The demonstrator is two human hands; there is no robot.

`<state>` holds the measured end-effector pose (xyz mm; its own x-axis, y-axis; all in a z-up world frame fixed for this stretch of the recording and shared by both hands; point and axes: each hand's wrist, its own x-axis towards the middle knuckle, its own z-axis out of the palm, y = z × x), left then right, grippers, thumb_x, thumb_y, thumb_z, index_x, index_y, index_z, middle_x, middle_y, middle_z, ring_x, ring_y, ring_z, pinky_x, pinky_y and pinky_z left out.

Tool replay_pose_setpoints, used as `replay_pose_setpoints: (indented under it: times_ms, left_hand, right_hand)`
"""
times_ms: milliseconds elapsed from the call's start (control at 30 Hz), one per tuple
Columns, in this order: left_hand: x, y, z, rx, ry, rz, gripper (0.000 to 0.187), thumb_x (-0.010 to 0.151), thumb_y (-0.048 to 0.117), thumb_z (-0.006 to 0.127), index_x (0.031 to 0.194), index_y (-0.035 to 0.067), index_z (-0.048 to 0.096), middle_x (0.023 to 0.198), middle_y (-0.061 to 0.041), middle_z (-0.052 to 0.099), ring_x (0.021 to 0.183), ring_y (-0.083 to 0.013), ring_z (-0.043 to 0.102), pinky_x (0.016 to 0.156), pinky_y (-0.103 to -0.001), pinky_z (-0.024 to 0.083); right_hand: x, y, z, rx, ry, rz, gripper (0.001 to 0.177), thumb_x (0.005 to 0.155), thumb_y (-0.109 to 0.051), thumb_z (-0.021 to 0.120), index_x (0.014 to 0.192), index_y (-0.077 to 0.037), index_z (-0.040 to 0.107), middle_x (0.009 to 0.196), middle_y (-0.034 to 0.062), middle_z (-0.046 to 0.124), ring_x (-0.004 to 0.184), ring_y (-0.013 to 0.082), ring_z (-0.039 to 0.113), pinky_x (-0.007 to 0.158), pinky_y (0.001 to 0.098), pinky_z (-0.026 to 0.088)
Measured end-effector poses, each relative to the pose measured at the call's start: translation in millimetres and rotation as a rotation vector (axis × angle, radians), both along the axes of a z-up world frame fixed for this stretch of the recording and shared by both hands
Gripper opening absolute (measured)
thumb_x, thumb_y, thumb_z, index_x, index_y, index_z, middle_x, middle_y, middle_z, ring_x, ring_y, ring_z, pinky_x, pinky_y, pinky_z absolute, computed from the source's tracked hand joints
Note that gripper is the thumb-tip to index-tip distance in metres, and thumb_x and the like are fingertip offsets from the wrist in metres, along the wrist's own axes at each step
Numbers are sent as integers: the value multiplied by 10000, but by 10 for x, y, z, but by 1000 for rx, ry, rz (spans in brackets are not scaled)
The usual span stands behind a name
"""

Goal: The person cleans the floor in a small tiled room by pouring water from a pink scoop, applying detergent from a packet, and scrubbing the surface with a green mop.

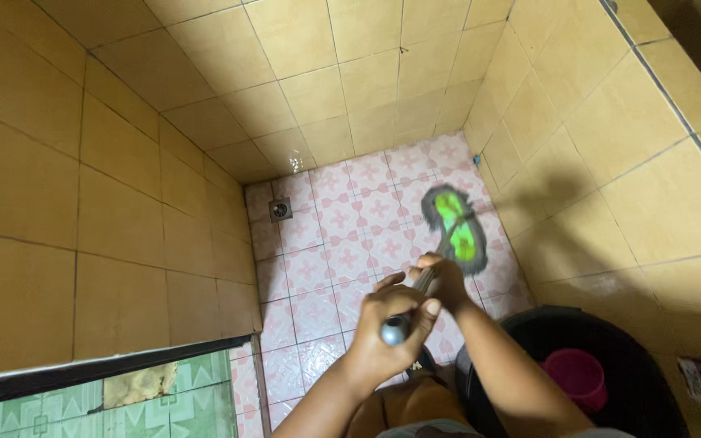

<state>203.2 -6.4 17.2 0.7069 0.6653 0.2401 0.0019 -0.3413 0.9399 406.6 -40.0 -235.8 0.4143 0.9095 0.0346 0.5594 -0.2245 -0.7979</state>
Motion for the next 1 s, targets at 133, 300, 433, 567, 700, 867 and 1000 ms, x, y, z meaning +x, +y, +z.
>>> replay_pose_setpoints:
  times_ms: [133, 300, 433, 567, 700, 867, 1000]
  left_hand:
    - [691, 28, -558, 85, -5, 50, 225, 954, 147, 688, 756, 55, 635, 889, -93, 739, 871, -286, 726, 1097, -551, 401]
    - [1297, 192, -972, 157, 72, 76, 184, 968, 166, 644, 810, 72, 643, 910, -89, 730, 899, -295, 711, 1097, -546, 428]
    - [1296, 197, -763, 148, 99, 57, 258, 974, 180, 654, 736, 83, 630, 764, -96, 698, 768, -305, 708, 1082, -529, 504]
    - [924, 158, -193, 91, 84, -8, 281, 952, 195, 670, 709, 59, 630, 691, -99, 682, 675, -294, 710, 1053, -527, 511]
    - [473, 85, 309, 3, 154, -96, 345, 966, 204, 663, 662, 43, 639, 637, -93, 688, 603, -251, 704, 1085, -471, 519]
    - [384, -30, 438, -122, 64, -81, 319, 971, 165, 637, 688, 21, 667, 626, -97, 696, 611, -200, 703, 1108, -416, 523]
    - [469, 51, 284, -257, 181, 47, 288, 968, 206, 663, 743, 35, 714, 671, -84, 704, 612, -184, 671, 833, -437, 541]
  right_hand:
    - [958, 385, -668, 128, -19, 118, 268, 797, -214, 792, 714, -43, 603, 733, 125, 625, 691, 296, 636, 642, 390, 505]
    - [1592, 662, -969, 112, -21, 126, 344, 782, -232, 838, 733, -20, 571, 772, 126, 605, 701, 291, 616, 662, 377, 516]
    - [1359, 515, -701, 46, 121, -33, 347, 810, -232, 846, 743, -14, 584, 742, 146, 594, 692, 295, 599, 652, 392, 508]
    - [869, 137, -212, 48, 102, -67, 297, 832, -233, 795, 751, -30, 594, 747, 139, 635, 698, 264, 668, 660, 382, 529]
    - [239, -443, 274, -92, -10, -148, 330, 855, -351, 760, 754, -72, 615, 788, 138, 677, 750, 354, 675, 665, 415, 523]
    - [18, -614, 421, -178, -133, -242, 279, 825, -356, 726, 698, -126, 636, 759, 114, 686, 760, 360, 676, 662, 455, 499]
    - [214, -272, 159, -104, -128, -223, 370, 798, -350, 756, 640, -82, 556, 693, 109, 649, 694, 344, 648, 630, 462, 480]
